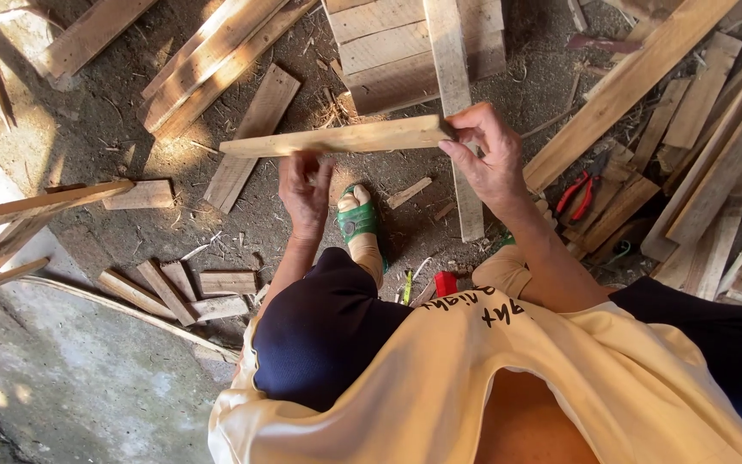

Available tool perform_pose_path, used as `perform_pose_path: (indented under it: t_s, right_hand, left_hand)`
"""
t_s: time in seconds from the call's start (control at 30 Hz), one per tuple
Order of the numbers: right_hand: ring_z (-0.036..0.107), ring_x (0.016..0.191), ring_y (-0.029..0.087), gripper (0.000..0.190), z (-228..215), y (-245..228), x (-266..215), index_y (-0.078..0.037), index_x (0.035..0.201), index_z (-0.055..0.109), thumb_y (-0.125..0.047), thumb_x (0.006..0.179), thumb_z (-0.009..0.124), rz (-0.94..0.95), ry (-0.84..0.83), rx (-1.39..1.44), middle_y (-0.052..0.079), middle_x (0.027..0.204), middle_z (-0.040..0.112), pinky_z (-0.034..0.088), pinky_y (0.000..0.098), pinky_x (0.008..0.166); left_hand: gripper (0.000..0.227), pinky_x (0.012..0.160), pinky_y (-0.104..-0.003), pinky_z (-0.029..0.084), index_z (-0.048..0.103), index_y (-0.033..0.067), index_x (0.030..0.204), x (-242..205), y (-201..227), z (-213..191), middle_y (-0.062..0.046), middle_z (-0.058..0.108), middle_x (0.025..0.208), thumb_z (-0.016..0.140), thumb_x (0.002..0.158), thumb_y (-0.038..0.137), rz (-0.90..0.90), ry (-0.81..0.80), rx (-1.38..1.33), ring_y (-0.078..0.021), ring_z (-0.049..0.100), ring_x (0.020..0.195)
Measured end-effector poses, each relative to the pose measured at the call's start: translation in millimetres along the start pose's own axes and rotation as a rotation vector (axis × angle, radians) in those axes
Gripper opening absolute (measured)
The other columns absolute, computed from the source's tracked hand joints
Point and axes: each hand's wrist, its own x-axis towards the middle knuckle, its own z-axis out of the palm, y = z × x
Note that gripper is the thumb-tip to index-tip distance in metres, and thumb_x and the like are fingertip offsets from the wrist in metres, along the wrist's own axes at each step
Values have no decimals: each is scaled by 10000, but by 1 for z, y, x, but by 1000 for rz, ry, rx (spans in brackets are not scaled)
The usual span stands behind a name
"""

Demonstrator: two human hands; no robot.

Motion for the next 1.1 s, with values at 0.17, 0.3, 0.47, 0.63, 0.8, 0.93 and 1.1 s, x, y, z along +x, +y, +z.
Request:
perform_pose_path:
  t_s: [0.17,0.3,0.47,0.63,0.8,0.93,1.1]
  right_hand:
    - [694,924,313,164,-3,2,3,56,1094,558,-30,1001,661,56,17,17,214,1043,610,589,363,758]
    - [666,998,343,295,-1,7,7,45,1222,506,-182,1049,577,181,46,27,254,1151,585,597,406,804]
    - [617,1055,329,343,-10,43,5,-67,1373,484,-192,1057,530,171,20,-417,198,1297,477,615,429,854]
    - [464,1018,246,643,-8,131,-36,-111,1451,417,-214,902,735,462,-76,-941,130,1209,451,515,354,729]
    - [587,935,314,564,-1,154,-52,-11,1391,366,-64,926,680,299,-20,-782,196,1134,525,580,427,779]
    - [651,874,370,603,-9,149,-54,-6,1429,341,-116,931,663,375,-108,-796,238,1198,580,573,448,668]
    - [662,1012,366,589,-7,144,-51,-5,1440,325,-86,947,636,330,-111,-736,243,1322,572,608,436,790]
  left_hand:
    - [937,1184,-617,193,522,256,1480,44,-19,6,-147,491,1348,983,680,413,395,-32,522,-371,379,1364]
    - [730,897,-396,460,591,260,1404,88,-66,8,-25,529,894,776,716,101,643,-128,533,-224,571,853]
    - [759,804,-275,481,568,366,1344,169,-45,-34,69,485,831,747,758,-82,562,-57,683,-129,504,799]
    - [979,802,-327,405,429,514,1468,281,-137,-35,21,524,957,906,708,122,475,129,1020,-175,474,834]
    - [748,831,-388,385,574,328,1352,332,-65,7,-24,537,980,837,703,64,524,219,852,-233,517,884]
    - [536,779,-395,432,601,261,1203,372,-78,62,-38,604,1012,821,738,110,536,221,815,-237,555,924]
    - [282,699,-359,471,595,195,1007,388,-113,98,-56,607,966,655,789,27,493,166,900,-219,547,883]
